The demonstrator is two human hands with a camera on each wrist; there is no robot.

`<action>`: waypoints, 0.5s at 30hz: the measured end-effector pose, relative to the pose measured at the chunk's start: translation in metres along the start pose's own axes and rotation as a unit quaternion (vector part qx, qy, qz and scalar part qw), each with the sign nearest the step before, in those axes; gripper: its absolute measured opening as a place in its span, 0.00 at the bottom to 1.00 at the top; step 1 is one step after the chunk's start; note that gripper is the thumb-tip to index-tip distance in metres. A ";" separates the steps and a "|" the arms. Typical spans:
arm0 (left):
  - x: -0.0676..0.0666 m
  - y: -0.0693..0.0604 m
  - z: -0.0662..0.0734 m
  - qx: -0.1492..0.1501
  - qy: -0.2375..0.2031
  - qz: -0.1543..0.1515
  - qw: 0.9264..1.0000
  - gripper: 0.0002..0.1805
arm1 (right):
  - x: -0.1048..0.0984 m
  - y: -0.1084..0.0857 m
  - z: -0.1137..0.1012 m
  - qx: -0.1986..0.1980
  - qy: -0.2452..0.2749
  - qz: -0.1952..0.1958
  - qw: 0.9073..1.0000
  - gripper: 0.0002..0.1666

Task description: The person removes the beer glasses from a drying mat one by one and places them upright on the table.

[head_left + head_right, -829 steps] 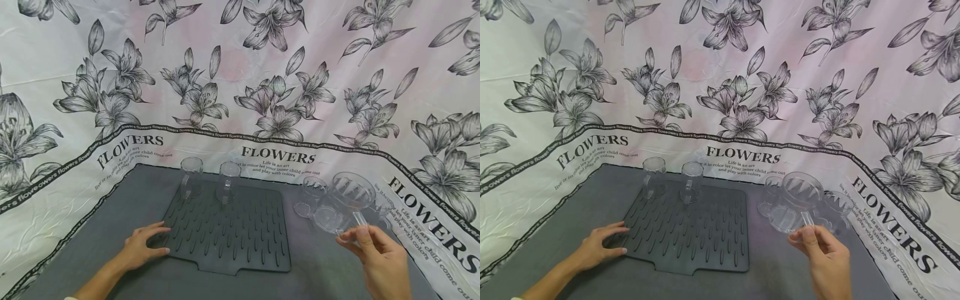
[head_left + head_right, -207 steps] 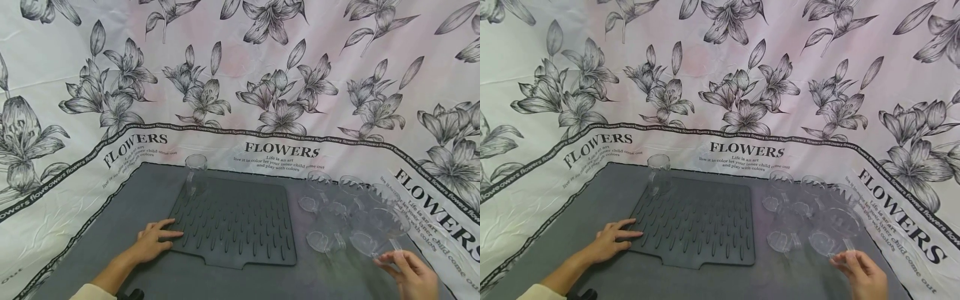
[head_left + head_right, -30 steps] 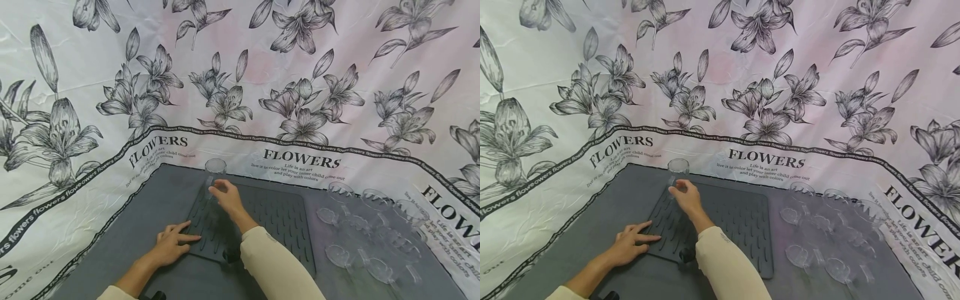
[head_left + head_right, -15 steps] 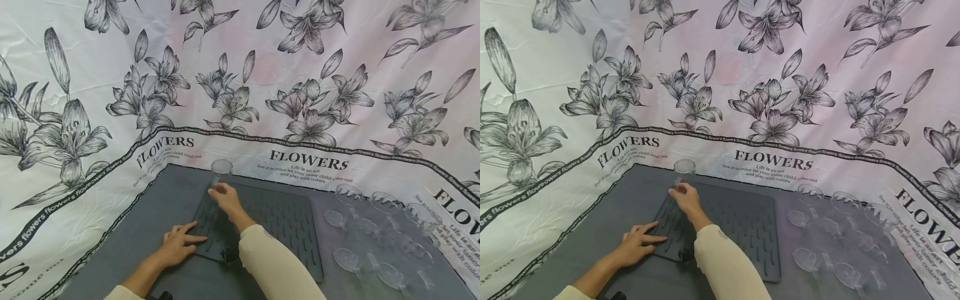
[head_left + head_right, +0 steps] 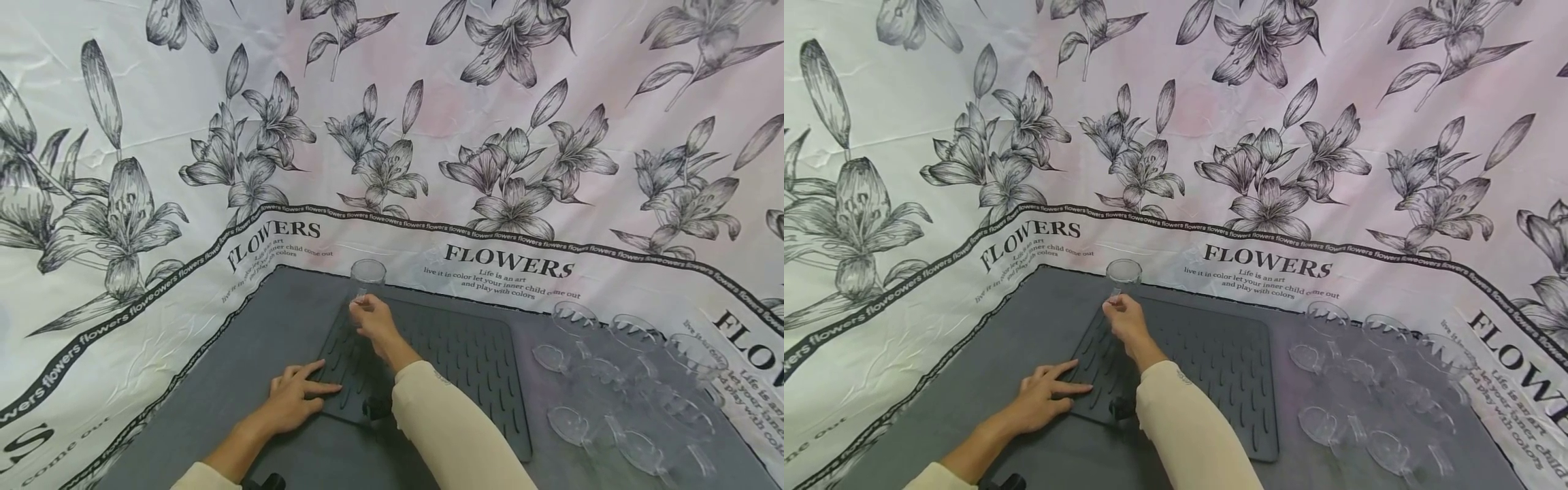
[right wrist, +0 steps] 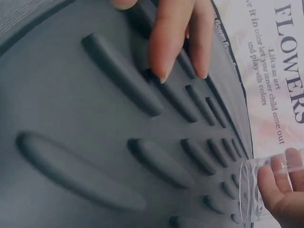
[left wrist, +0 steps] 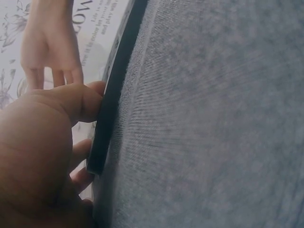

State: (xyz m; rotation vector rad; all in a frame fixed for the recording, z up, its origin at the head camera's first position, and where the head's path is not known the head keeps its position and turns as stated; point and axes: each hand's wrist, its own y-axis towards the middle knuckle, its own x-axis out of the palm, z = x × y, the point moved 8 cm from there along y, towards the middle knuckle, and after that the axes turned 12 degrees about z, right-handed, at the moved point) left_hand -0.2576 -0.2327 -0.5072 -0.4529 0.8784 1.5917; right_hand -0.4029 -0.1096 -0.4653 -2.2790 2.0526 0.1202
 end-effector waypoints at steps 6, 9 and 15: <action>0.003 0.001 0.002 0.002 -0.005 0.000 1.000 0.19 | -0.014 -0.004 -0.002 -0.013 0.003 0.031 0.999 0.08; 0.003 0.002 0.001 0.003 -0.005 -0.001 1.000 0.19 | -0.018 -0.007 -0.005 -0.024 0.006 0.033 0.999 0.07; 0.001 0.001 -0.002 0.001 -0.011 0.001 1.000 0.19 | -0.025 -0.017 -0.014 -0.050 0.017 0.020 0.998 0.06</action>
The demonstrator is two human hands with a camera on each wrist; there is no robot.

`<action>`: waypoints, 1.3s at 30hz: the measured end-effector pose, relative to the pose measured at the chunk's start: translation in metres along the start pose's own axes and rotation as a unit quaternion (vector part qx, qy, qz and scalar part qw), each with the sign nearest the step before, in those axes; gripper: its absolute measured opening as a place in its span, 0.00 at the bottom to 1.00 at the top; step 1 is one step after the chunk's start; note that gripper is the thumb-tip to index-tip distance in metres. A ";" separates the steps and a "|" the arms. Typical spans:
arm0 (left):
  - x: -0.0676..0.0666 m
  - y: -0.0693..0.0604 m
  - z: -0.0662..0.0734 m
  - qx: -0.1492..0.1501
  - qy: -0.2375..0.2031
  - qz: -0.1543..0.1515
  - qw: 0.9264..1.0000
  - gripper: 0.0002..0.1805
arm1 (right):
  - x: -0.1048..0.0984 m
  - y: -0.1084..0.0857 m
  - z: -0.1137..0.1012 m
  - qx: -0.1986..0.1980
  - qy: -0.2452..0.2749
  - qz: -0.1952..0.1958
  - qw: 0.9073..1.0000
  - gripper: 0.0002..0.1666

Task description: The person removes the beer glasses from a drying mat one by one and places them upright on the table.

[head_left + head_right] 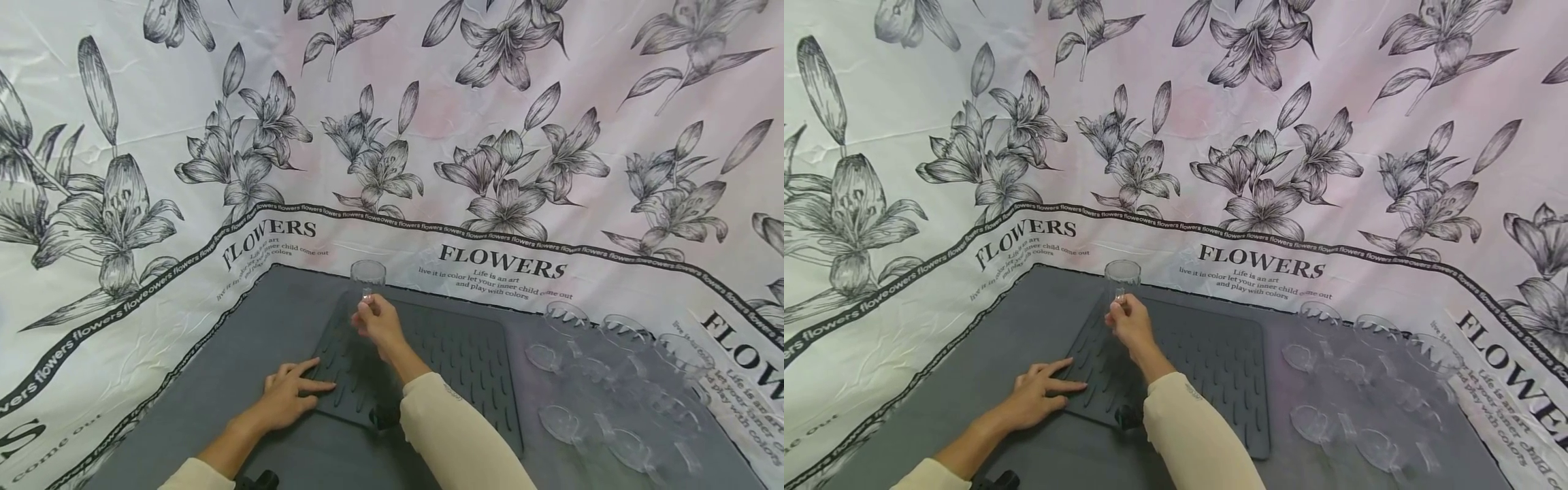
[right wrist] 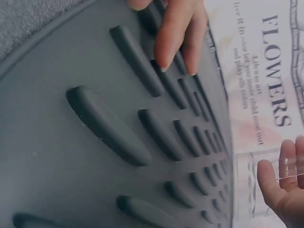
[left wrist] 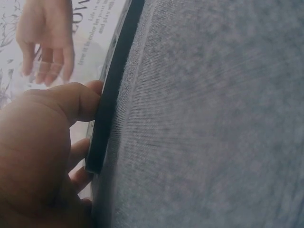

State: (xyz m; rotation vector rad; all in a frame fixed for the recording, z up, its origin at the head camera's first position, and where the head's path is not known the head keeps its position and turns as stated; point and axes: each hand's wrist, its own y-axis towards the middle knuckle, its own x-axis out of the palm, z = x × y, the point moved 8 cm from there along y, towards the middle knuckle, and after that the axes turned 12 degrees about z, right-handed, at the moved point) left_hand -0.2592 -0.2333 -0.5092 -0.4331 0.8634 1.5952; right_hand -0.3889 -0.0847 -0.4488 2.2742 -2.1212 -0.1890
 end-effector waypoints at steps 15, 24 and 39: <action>-0.001 0.000 0.002 0.008 0.007 -0.006 1.000 0.18 | -0.039 -0.045 -0.055 -0.071 0.053 -0.071 0.994 0.15; -0.002 -0.002 0.004 0.017 0.002 -0.010 1.000 0.18 | -0.077 -0.072 -0.089 -0.106 0.067 -0.076 0.989 0.11; 0.000 0.000 0.004 0.013 0.006 -0.020 1.000 0.19 | -0.137 -0.112 -0.107 -0.146 0.051 -0.050 0.987 0.12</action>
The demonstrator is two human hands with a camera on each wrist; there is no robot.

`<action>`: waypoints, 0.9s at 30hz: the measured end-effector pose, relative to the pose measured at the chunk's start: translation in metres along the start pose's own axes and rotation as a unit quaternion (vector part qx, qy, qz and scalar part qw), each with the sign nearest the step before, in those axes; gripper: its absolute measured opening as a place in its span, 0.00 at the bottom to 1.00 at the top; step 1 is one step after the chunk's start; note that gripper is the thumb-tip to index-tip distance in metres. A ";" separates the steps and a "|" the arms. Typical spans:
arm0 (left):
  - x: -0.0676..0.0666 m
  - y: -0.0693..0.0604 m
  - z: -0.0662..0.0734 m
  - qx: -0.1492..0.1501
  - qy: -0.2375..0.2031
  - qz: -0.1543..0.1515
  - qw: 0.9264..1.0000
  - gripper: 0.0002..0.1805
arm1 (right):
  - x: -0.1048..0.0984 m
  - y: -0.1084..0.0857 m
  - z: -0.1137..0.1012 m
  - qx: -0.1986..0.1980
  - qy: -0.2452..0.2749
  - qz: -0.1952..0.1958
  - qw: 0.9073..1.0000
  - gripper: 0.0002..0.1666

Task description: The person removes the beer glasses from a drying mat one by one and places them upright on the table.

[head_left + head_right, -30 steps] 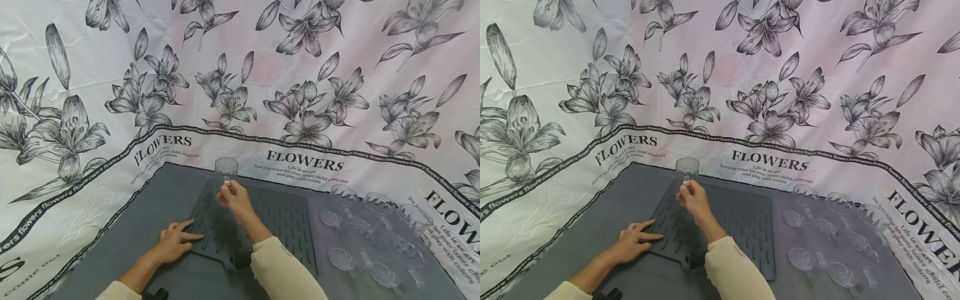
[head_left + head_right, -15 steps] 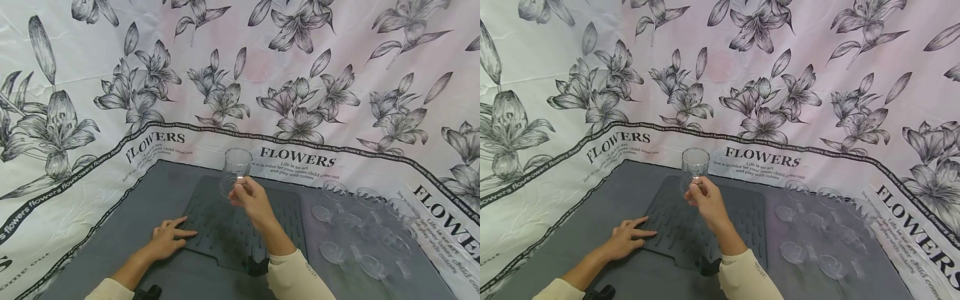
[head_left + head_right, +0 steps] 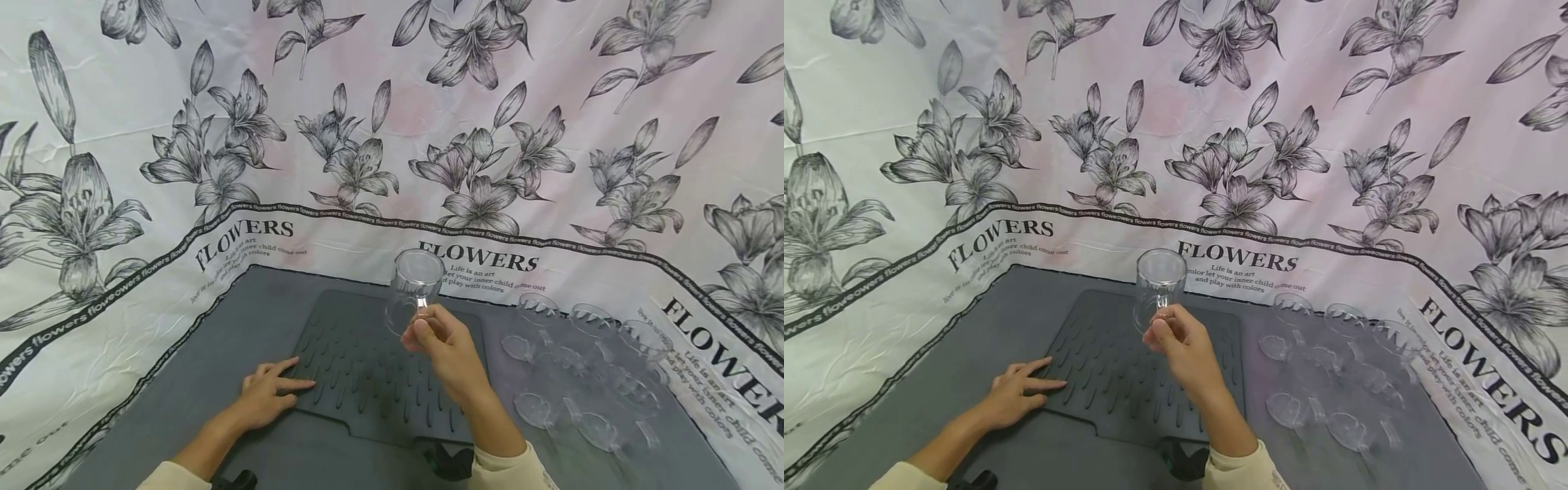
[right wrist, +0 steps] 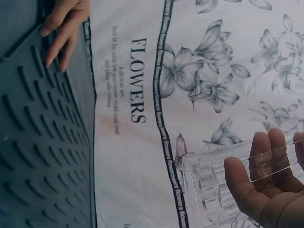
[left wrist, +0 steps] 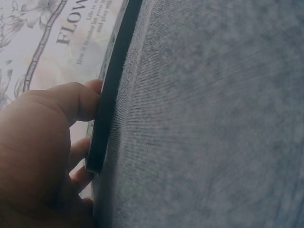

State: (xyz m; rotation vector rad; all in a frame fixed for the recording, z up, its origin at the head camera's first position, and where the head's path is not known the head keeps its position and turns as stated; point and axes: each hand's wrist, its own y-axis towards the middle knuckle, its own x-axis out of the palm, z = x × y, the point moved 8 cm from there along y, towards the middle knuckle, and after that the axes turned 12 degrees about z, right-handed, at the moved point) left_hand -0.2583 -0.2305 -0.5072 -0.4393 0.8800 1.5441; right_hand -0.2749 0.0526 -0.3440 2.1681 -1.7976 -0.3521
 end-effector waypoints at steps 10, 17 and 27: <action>-0.002 -0.001 -0.001 -0.002 0.015 0.001 1.000 0.18 | -0.022 -0.019 -0.014 -0.039 0.001 0.008 0.999 0.09; -0.002 0.000 0.002 0.004 0.016 0.003 1.000 0.18 | -0.037 -0.030 -0.024 -0.063 -0.007 0.020 0.998 0.07; -0.003 0.000 0.003 0.005 0.014 0.004 1.000 0.19 | -0.054 -0.037 -0.041 -0.115 -0.023 0.034 0.993 0.06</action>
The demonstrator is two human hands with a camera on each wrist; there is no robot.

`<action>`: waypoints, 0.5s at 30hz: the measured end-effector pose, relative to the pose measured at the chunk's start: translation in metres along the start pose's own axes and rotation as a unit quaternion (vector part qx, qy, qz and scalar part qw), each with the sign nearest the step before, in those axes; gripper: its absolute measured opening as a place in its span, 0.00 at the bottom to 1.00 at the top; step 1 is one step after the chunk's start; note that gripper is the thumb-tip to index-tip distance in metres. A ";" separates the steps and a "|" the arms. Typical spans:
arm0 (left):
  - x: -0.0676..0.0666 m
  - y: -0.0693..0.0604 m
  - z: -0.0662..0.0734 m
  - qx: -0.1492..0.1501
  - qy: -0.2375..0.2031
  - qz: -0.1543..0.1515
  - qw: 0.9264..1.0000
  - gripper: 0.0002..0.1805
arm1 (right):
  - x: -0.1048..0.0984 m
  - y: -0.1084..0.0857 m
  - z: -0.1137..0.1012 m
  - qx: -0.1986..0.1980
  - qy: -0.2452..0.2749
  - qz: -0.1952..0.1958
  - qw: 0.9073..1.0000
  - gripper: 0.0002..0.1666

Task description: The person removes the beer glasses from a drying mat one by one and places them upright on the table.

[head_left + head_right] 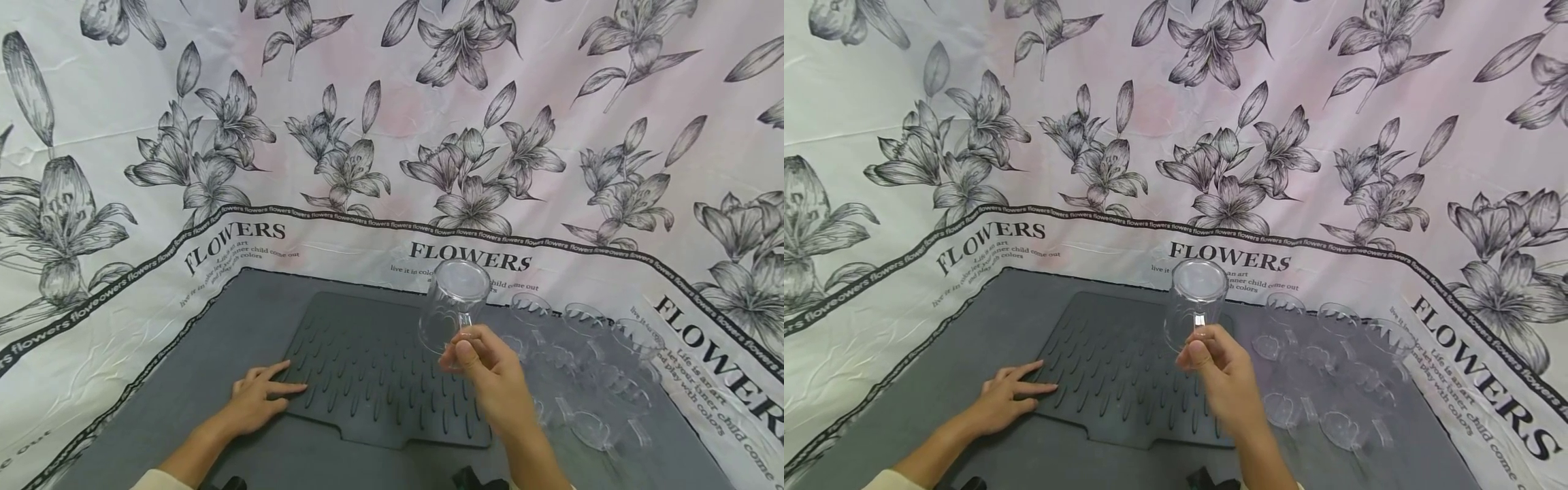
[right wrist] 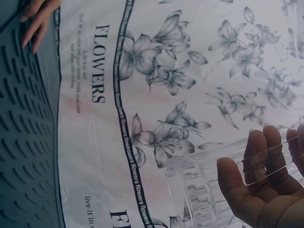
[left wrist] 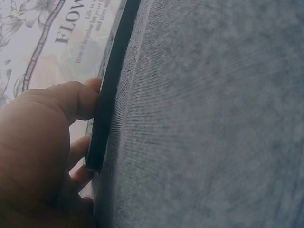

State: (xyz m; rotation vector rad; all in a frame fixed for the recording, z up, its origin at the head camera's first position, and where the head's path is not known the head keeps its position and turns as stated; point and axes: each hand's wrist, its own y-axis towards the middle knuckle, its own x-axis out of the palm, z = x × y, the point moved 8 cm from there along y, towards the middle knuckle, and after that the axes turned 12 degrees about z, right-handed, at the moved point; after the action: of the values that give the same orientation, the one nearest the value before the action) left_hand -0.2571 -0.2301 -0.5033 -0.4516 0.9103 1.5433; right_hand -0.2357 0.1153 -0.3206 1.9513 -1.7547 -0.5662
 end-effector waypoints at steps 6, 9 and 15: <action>0.002 -0.003 -0.002 0.002 -0.003 -0.002 1.000 0.19 | -0.014 0.002 -0.002 -0.001 0.009 0.018 1.000 0.06; 0.002 -0.003 -0.002 0.003 -0.006 -0.001 1.000 0.19 | -0.022 0.003 -0.004 0.003 0.006 0.025 1.000 0.06; 0.000 -0.002 0.000 0.010 -0.006 0.007 1.000 0.19 | -0.033 0.004 -0.006 0.008 0.023 0.043 0.999 0.08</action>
State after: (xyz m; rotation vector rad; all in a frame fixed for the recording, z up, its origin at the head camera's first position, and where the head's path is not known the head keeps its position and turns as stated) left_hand -0.2550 -0.2304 -0.5043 -0.4221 0.9200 1.5461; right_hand -0.2388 0.1480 -0.3132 1.8743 -1.8106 -0.4762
